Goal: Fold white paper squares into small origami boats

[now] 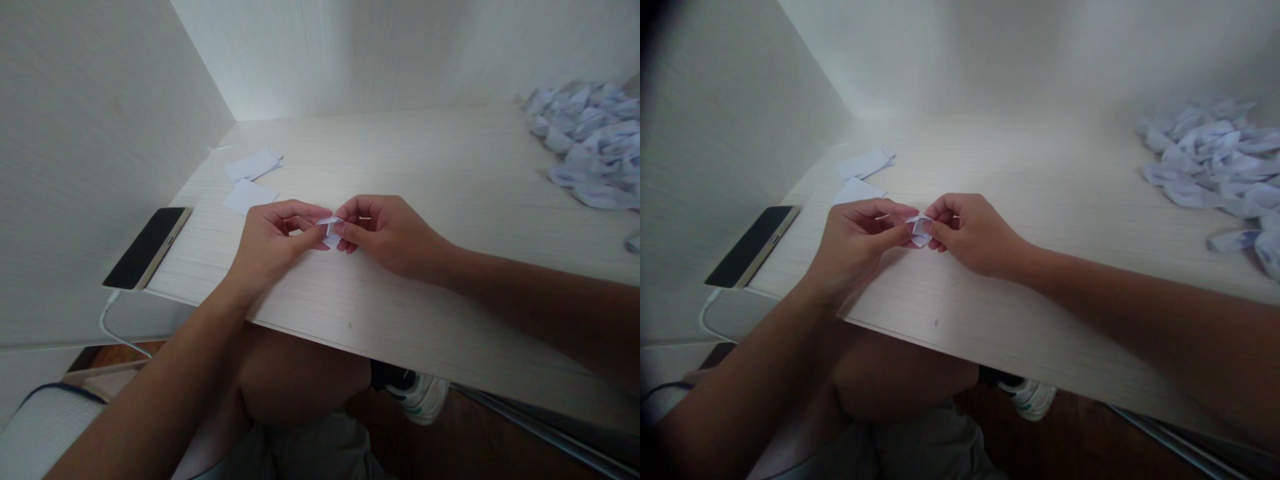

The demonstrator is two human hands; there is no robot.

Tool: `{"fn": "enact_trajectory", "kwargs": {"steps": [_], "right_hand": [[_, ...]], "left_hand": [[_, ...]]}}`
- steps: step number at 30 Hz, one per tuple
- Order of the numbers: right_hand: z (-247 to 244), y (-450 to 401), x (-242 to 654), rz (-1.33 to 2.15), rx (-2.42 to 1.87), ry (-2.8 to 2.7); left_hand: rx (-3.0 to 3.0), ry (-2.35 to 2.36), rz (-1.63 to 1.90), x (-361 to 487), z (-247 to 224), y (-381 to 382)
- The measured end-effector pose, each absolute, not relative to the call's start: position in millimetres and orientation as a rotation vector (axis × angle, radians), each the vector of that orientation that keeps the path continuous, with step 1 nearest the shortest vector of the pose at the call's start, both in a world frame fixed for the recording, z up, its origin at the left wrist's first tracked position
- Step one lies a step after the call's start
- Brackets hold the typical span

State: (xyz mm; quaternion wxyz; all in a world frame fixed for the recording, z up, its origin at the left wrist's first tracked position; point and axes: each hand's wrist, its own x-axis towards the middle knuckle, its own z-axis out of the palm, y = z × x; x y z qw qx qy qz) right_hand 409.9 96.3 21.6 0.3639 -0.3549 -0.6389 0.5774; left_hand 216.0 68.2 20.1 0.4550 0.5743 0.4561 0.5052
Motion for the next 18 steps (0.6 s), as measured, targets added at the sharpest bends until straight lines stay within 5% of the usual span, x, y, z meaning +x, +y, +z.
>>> {"fn": "enact_trajectory", "kwargs": {"steps": [11, 18], "right_hand": [[19.2, 87.4, 410.9, 1.02, -1.055, -1.788], [21.9, 92.3, 407.5, 1.358, -1.001, -1.578]], "left_hand": [[1.443, 1.233, 1.424, 240.3, 23.5, 58.9], [1.25, 1.132, 1.325, 231.6, 16.8, 65.3]]}}
